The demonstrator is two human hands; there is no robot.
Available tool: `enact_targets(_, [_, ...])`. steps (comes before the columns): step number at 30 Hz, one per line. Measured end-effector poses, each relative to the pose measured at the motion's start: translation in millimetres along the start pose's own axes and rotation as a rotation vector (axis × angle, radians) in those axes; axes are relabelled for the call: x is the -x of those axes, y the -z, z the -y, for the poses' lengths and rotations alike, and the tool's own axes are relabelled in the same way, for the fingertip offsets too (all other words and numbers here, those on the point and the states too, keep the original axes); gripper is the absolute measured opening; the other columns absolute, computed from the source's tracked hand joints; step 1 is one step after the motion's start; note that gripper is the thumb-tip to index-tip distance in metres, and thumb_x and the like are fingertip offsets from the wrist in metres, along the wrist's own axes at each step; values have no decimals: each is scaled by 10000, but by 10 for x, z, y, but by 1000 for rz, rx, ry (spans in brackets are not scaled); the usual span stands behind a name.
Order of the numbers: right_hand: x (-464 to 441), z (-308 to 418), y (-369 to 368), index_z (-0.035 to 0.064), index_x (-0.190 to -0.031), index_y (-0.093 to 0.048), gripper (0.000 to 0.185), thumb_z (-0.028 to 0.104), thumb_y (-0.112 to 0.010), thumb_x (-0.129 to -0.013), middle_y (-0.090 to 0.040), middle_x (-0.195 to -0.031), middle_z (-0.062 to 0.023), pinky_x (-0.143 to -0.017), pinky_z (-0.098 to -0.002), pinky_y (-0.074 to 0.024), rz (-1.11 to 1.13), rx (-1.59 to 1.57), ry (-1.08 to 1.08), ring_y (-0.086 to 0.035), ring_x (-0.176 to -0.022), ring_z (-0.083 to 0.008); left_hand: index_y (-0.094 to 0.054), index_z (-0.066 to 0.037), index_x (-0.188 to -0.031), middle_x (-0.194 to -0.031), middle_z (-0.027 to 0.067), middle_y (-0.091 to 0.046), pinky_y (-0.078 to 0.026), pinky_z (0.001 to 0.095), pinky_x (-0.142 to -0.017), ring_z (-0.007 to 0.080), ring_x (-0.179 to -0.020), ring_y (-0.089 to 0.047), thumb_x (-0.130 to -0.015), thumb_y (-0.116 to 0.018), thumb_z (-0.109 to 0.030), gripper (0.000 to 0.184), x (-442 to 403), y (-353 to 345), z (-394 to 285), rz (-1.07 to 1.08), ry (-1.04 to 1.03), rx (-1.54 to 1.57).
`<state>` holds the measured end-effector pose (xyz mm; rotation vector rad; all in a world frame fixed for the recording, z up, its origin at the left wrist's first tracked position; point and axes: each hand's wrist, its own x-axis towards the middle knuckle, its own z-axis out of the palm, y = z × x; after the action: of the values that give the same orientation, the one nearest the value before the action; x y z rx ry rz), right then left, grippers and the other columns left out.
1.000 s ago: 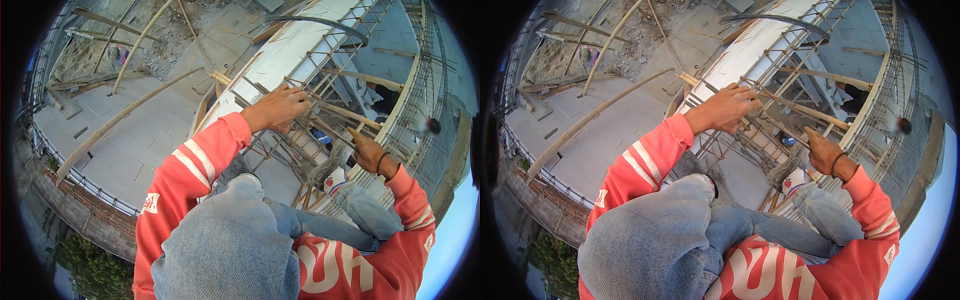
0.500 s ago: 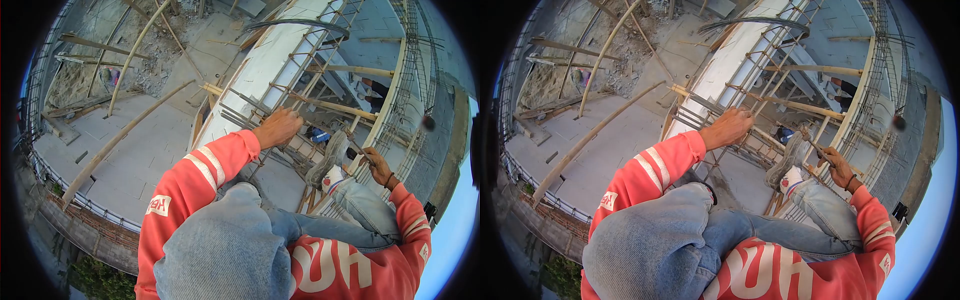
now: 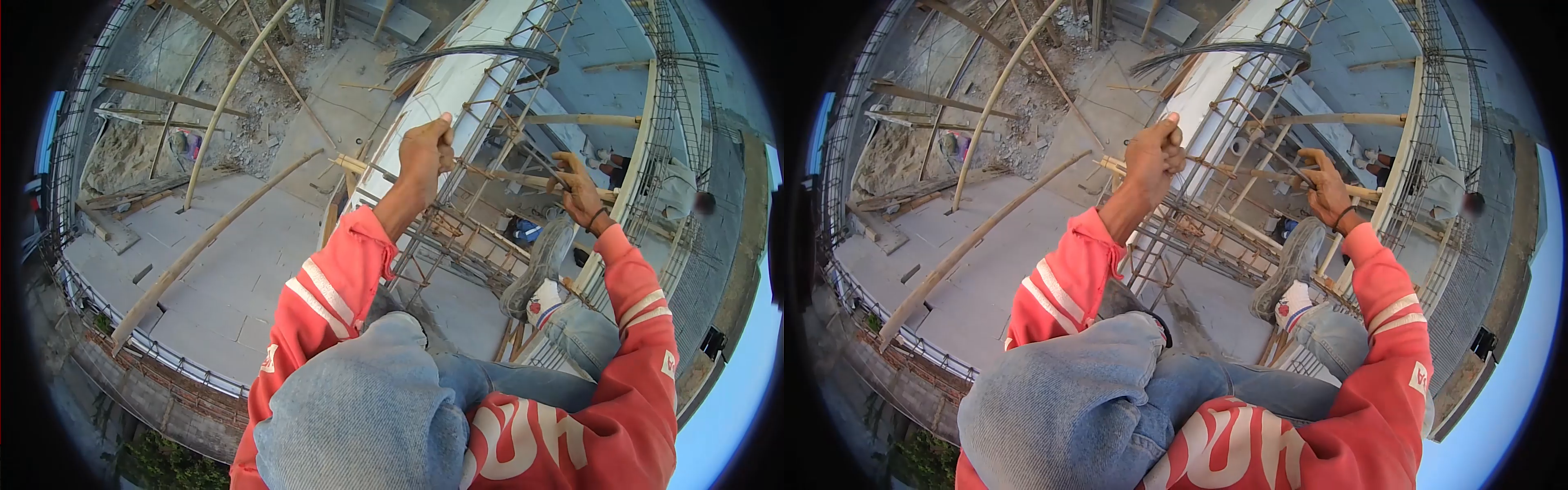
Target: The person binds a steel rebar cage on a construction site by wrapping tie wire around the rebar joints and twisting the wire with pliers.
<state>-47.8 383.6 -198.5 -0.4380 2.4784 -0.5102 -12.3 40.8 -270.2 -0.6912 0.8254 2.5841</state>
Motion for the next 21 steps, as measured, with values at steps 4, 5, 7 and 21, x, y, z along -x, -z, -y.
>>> enact_targets(4, [-426, -11, -466, 65, -909, -716, 372, -101, -491, -664, -461, -1454, -168, -1112, -462, -393, -165, -28, 141, -486, -1327, -404, -398, -154, -666, -521, -60, -227, -246, 277, -484, 91, -443, -219, -1046, -566, -372, 470, -82, 440, -387, -149, 71, 298])
enact_targets(5, [-531, 0, -542, 63, -910, -714, 367, -99, -495, -665, -445, -1475, -178, -1151, -466, -360, -184, -12, 177, -453, -1367, -415, -389, -157, -673, -523, -61, -215, -249, 274, -483, 89, -442, -215, -1048, -563, -375, 467, -97, 488, -420, -138, 40, 347])
enact_targets(7, [-729, -78, -821, 60, -921, -712, 364, -99, -495, -675, -436, -1484, -178, -1157, -462, -355, -226, -94, 158, -442, -1375, -417, -380, -161, -685, -521, -60, -215, -245, 275, -482, 90, -442, -214, -1053, -552, -379, 461, -68, 452, -539, -111, 19, 307])
enact_targets(21, [306, 834, 402, 45, -1164, -648, 301, 74, -529, -890, -582, -1271, -133, -1029, -520, -365, -35, 877, 165, -532, -1197, -310, -624, 23, -1267, -591, -83, -218, -253, 240, -529, 46, -524, -253, -1080, -508, -364, 445, 83, -188, -913, 202, -124, -258])
